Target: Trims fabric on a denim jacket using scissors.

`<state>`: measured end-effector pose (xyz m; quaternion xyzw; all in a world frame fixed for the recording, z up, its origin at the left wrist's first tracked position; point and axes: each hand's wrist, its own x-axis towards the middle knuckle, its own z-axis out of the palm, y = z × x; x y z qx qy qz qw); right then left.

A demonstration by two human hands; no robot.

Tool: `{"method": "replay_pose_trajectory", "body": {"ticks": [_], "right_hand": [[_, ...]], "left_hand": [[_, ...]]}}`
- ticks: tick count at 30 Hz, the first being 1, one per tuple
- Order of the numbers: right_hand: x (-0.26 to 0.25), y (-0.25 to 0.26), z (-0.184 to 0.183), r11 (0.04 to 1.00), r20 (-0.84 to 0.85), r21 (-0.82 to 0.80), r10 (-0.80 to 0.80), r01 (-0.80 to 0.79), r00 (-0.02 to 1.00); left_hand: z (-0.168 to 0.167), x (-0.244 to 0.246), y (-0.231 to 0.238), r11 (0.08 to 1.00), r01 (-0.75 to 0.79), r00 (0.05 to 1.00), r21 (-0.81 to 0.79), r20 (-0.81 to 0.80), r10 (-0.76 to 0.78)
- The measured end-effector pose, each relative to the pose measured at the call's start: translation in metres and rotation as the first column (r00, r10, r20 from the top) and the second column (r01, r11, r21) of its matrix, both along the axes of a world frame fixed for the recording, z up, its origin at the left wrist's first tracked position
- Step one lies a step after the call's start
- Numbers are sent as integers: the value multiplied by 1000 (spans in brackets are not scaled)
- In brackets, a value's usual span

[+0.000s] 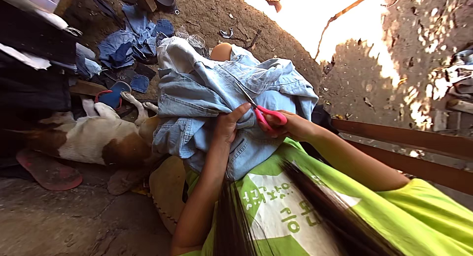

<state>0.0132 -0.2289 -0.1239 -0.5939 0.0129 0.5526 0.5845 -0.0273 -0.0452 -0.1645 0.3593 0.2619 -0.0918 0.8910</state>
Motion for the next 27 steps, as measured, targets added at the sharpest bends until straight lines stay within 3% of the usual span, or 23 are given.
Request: {"method": "replay_pose_trajectory", "body": {"ticks": [17,23,27], "right_hand": [[1,9,-7,999,7,21,-36,36,999],[-4,2,-11,994,10,47,-97,96,995],[-6,0,-12,994,14,53,-100,100,995]], "left_hand": [[1,0,4,1000,11,1000,14,-19,-10],[12,6,-9,971,-26,975,236,-207,77],[14,8,-9,964,-41,969,262,-223,102]]}}
